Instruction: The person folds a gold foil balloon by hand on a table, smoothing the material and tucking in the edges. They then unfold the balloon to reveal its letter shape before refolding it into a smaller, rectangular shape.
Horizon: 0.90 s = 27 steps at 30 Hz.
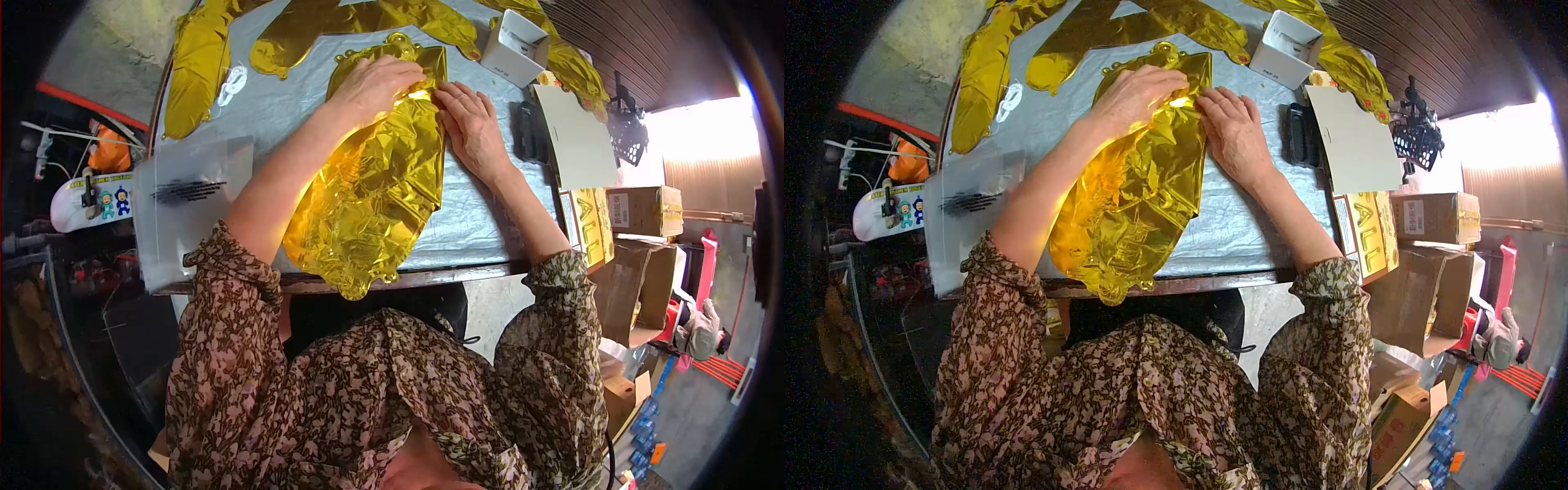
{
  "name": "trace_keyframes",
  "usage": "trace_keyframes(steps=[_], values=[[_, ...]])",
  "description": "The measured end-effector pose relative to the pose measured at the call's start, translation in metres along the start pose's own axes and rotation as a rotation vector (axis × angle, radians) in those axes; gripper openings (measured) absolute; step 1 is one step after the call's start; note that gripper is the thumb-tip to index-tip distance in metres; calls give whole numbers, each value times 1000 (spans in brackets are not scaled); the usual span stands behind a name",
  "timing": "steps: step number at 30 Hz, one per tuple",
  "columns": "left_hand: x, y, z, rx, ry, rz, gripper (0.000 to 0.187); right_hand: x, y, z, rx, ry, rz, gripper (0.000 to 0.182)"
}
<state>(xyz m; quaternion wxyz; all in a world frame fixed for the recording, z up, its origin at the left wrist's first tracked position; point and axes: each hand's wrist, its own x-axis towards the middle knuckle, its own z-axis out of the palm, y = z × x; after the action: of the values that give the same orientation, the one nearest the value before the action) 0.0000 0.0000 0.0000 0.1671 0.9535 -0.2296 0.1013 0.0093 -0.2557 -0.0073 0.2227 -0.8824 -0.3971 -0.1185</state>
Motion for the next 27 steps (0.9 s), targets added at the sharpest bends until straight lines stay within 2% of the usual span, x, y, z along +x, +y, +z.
trace_keyframes(steps=[2,8,11,13,15,16,18,23,25,27], values=[[1,-3,5,-21,76,42,35,0,-1,-3,7,4,-11,37],[18,-2,-1,-40,161,-6,41,12,7,-5,0,65,-30,38],[19,8,-13,-28,93,-62,44,14,3,-6,-58,61,-5,38],[21,11,-11,-48,109,-67,49,10,5,-3,-43,14,17,43],[25,12,-14,11,43,-89,44,5,1,1,-153,52,23,57],[26,11,-14,-5,49,-80,43,4,-2,2,-155,50,26,57],[27,5,-9,-3,72,-58,43,-4,-11,1,-193,38,20,73],[24,1,0,7,127,-23,44,-39,-44,-14,-182,-74,58,81],[24,1,2,5,173,-67,46,-56,-58,-24,-182,-167,62,83],[23,4,0,6,137,-79,47,-66,-74,-38,-160,-200,56,87]])
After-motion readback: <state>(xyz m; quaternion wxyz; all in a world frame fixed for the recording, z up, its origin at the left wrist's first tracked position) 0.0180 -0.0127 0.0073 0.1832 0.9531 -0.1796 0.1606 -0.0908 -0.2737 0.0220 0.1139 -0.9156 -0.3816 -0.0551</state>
